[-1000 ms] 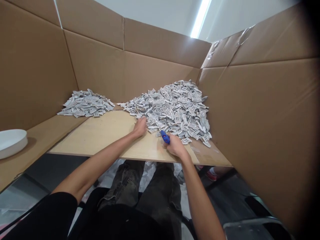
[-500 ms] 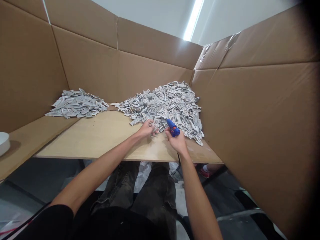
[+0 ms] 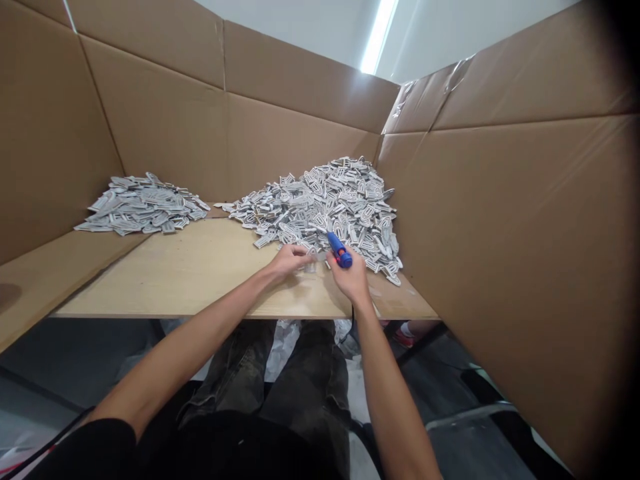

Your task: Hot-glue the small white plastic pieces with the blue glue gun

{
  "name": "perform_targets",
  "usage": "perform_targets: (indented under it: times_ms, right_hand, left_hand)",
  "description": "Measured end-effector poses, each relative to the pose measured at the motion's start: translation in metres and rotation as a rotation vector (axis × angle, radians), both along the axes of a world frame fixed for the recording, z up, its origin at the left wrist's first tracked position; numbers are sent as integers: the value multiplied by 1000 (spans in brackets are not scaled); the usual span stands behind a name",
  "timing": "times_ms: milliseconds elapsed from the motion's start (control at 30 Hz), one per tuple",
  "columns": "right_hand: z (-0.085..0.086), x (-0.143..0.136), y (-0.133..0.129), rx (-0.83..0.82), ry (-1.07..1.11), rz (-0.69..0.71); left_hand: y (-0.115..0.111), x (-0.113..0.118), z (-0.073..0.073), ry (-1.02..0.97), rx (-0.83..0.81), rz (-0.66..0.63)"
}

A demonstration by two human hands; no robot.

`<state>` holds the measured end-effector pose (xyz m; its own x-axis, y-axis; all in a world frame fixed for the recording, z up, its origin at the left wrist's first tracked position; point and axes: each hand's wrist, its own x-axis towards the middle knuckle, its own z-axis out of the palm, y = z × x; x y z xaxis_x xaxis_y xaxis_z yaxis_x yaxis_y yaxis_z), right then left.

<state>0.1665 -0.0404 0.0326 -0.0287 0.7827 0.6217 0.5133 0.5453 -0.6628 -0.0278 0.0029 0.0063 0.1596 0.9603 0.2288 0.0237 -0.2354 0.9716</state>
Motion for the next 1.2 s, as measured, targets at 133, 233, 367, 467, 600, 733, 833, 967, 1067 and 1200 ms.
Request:
perform_targets:
  times_ms: [133, 233, 367, 467, 600, 733, 833, 967, 1067, 1200]
  right_hand:
    - [1, 1, -1, -3, -10, 32]
    - [1, 0, -2, -25, -26, 71]
    - [-2, -1, -1, -13, -76, 50]
    - [-4, -1, 3, 21, -92, 18]
    - [-6, -1, 5, 57, -78, 24]
    - [-4, -3, 1, 60, -56, 48]
    - [-2, -4, -1, 59, -84, 45]
    - [-3, -6, -2, 43, -129, 37]
    - [-6, -9, -1, 42, -161, 43]
    - [-10, -12, 1, 53, -211, 69]
  left_hand:
    - [-2, 4, 2, -176, -145, -21]
    - [-10, 8, 3, -302, -218, -181]
    - [-16, 9, 5, -312, -240, -269]
    - [-15, 7, 6, -284, -245, -325]
    - [-16, 3, 7, -251, -189, -438]
    - [-19, 2, 7, -173, -134, -432]
    - [-19, 2, 6, -162, -120, -440]
    - [-17, 3, 6, -187, -119, -457]
    - [-16, 4, 5, -185, -125, -435]
    - [-14, 7, 2, -199, -175, -379]
